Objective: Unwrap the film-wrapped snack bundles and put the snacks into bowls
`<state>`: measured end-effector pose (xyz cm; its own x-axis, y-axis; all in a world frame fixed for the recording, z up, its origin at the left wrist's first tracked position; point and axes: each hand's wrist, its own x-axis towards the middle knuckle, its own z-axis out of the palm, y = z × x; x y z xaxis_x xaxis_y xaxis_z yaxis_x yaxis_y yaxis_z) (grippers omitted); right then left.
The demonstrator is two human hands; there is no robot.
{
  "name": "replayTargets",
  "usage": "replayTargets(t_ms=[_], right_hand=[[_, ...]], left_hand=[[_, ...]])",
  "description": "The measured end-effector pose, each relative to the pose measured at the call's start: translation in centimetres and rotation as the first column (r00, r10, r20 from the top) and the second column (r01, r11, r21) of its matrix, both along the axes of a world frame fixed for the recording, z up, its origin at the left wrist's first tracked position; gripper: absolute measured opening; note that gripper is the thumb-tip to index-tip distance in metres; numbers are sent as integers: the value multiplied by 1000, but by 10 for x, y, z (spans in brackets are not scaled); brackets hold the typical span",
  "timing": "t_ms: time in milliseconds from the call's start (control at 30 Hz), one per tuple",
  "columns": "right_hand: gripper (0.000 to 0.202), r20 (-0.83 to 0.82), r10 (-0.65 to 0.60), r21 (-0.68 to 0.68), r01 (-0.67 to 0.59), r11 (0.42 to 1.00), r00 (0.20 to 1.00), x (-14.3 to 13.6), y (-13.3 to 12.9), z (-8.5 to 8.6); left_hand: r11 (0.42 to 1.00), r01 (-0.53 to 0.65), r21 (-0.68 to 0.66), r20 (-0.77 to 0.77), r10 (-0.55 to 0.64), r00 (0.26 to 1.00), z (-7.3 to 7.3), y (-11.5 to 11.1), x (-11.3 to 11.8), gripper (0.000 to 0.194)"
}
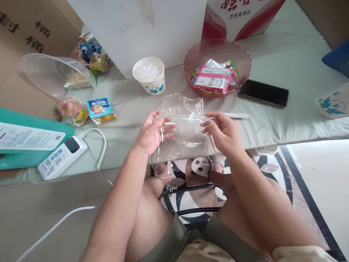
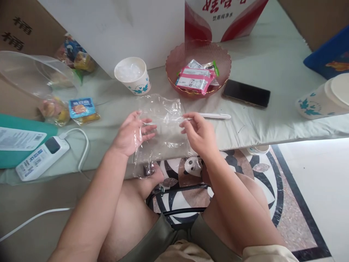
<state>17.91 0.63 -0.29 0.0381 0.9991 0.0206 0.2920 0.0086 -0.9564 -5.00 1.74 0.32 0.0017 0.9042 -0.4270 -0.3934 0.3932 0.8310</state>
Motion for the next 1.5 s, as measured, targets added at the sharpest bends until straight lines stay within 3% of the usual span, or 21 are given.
replayTargets(t_ms=[133,233,433,567,633,733,800,867,967,1067,1200,1333,1500], right_hand=[[28,197,-201,302,136,944,960,9,17,0],[38,276,-236,345,134,929,932,18,35,-4],[51,297,-40,280,-47,959,954,22,59,-12],[40,197,-56,317,-10,948,979,18,50,2],[40,136,-3,279,-36,960,991,15,38,5],[71,133,236,184,-258,948,963,7,18,-1],[91,190,318,114,-342,933,929,2,9,-10],[88,220,286,27,-299,954,932,-1,5,-15],[58,189,203,-131,-180,975,961,1,5,-13],[37,100,220,-194,-198,961,970,5,7,-5],[39,-87,201,-188,-214,959,976,7,7,-6],[41,-157,-40,-164,14,986,987,8,9,-11],[47,-298,-172,93,208,974,939,15,7,1]], left_hand=[[992,122,-12,-129,-123,984,2,-1,8,64],[991,132,-6,-147,-131,980,0,-2,10,62],[989,149,-7,-142,-148,979,-4,-6,8,62],[990,139,-10,-111,-140,984,-2,-7,6,64],[992,126,1,-95,-126,988,0,-7,5,64],[994,103,45,-78,-99,992,3,-7,4,60],[992,99,77,-59,-94,994,5,-7,2,57],[990,98,99,-43,-94,995,7,-7,-1,56],[990,92,106,-59,-86,994,9,-7,-7,55],[993,75,92,-123,-63,990,9,-5,-11,49],[997,42,70,-195,-27,980,7,-2,-14,46],[997,25,68,-243,-7,970,3,1,-13,47],[962,-194,194,-234,237,943,2,3,-10,36]])
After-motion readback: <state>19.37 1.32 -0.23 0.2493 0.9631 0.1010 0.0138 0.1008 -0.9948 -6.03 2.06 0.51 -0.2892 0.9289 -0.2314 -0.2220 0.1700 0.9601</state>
